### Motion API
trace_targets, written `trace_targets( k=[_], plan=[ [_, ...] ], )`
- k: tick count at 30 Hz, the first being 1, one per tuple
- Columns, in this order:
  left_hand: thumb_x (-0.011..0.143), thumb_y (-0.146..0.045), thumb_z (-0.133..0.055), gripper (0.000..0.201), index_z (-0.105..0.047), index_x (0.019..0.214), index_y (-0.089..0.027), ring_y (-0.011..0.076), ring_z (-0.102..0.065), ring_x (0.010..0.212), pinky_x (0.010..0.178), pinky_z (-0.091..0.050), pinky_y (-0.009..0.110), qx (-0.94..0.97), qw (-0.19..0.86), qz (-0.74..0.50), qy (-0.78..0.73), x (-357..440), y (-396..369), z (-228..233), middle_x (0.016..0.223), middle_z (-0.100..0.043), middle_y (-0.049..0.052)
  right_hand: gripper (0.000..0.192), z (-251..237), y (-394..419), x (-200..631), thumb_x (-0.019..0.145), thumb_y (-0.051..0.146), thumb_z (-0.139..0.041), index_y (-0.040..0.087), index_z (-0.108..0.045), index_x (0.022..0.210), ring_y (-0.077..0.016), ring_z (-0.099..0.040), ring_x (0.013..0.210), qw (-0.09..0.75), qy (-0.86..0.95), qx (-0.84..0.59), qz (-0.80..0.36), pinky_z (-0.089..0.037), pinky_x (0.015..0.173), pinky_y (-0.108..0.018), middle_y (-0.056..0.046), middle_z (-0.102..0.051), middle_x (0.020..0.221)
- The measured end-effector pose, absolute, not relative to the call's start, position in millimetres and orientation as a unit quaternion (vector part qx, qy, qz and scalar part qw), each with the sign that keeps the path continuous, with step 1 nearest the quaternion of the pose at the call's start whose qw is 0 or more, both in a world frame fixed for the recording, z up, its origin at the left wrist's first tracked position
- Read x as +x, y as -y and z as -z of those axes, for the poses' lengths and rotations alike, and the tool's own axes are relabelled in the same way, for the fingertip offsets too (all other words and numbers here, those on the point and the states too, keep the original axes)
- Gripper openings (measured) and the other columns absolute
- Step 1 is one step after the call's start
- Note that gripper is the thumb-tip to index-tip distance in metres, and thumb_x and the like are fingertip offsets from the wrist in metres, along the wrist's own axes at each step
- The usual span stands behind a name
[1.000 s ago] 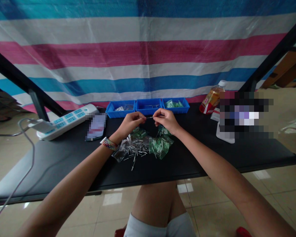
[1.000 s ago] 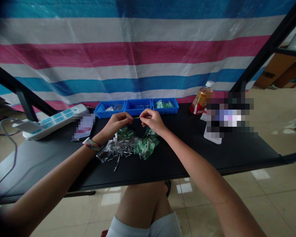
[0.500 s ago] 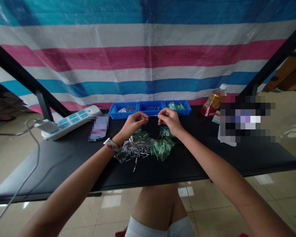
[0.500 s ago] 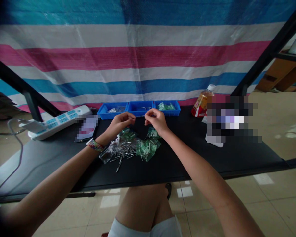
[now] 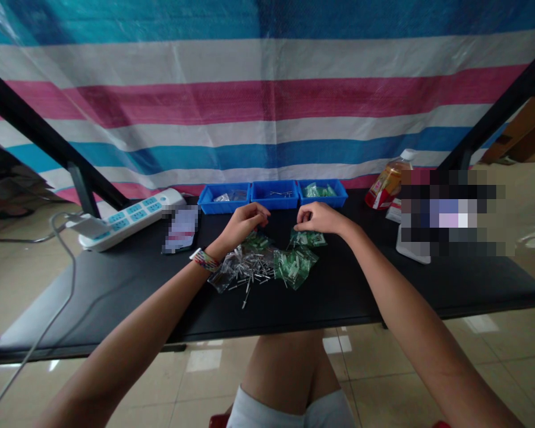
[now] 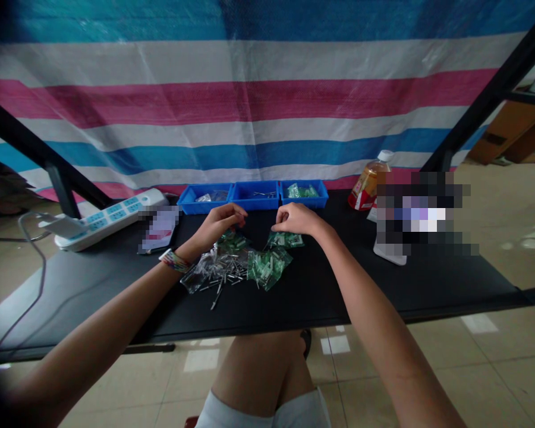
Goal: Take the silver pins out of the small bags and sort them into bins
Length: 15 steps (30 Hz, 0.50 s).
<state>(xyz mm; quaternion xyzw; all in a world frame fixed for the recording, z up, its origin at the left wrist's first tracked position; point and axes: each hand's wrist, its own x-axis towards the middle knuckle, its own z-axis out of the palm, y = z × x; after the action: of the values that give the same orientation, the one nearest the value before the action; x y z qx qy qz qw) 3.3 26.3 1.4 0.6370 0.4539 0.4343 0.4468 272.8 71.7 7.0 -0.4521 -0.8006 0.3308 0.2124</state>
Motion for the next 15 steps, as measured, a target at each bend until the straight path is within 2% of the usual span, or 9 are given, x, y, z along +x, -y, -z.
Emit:
trace_targets(
  k=[3, 6, 11, 15],
  plan=[
    [0.08, -0.037, -0.072, 0.023, -0.072, 0.093, -0.017, 0.0177, -0.065, 0.072, 0.058, -0.042, 0.026, 0.642, 0.442, -0.434, -0.452, 3.5, -26.6, -0.3, 0.076, -0.07, 0.004, 0.022, -10.3, -69.4, 274.2, 0.07, 0.034, -0.091, 0.02, -0.076, 0.079, -0.0164, -0.065, 0.068, 0.116, 0.812, -0.472, -0.322, -0.043, 0.059, -0.027, -0.001, -0.074, 0.076],
    [0.081, -0.038, -0.073, 0.024, -0.073, 0.093, -0.017, 0.018, -0.065, 0.073, 0.06, -0.043, 0.027, 0.644, 0.438, -0.433, -0.454, 2.9, -26.5, -0.2, 0.078, -0.071, 0.005, 0.023, -10.2, -71.0, 273.4, 0.071, 0.034, -0.09, 0.019, -0.076, 0.081, -0.0175, -0.067, 0.072, 0.097, 0.814, -0.471, -0.326, -0.043, 0.061, -0.027, -0.003, -0.076, 0.081],
    [0.083, -0.04, -0.072, 0.026, -0.074, 0.095, -0.017, 0.0184, -0.065, 0.073, 0.06, -0.043, 0.027, 0.647, 0.435, -0.428, -0.456, 2.7, -26.7, 0.0, 0.076, -0.07, 0.004, 0.027, -6.1, -77.8, 276.4, 0.064, 0.03, -0.092, 0.017, -0.072, 0.078, -0.0177, -0.065, 0.074, 0.143, 0.795, -0.441, -0.392, -0.045, 0.065, -0.028, -0.002, -0.071, 0.077],
    [0.084, -0.042, -0.072, 0.027, -0.073, 0.094, -0.017, 0.0179, -0.064, 0.071, 0.06, -0.043, 0.027, 0.65, 0.433, -0.428, -0.455, 3.9, -27.1, -0.6, 0.075, -0.07, 0.004, 0.033, -6.5, -78.4, 277.8, 0.061, 0.03, -0.093, 0.018, -0.069, 0.081, -0.0151, -0.061, 0.069, 0.23, 0.73, -0.399, -0.505, -0.045, 0.061, -0.026, 0.0, -0.067, 0.072]
  ],
)
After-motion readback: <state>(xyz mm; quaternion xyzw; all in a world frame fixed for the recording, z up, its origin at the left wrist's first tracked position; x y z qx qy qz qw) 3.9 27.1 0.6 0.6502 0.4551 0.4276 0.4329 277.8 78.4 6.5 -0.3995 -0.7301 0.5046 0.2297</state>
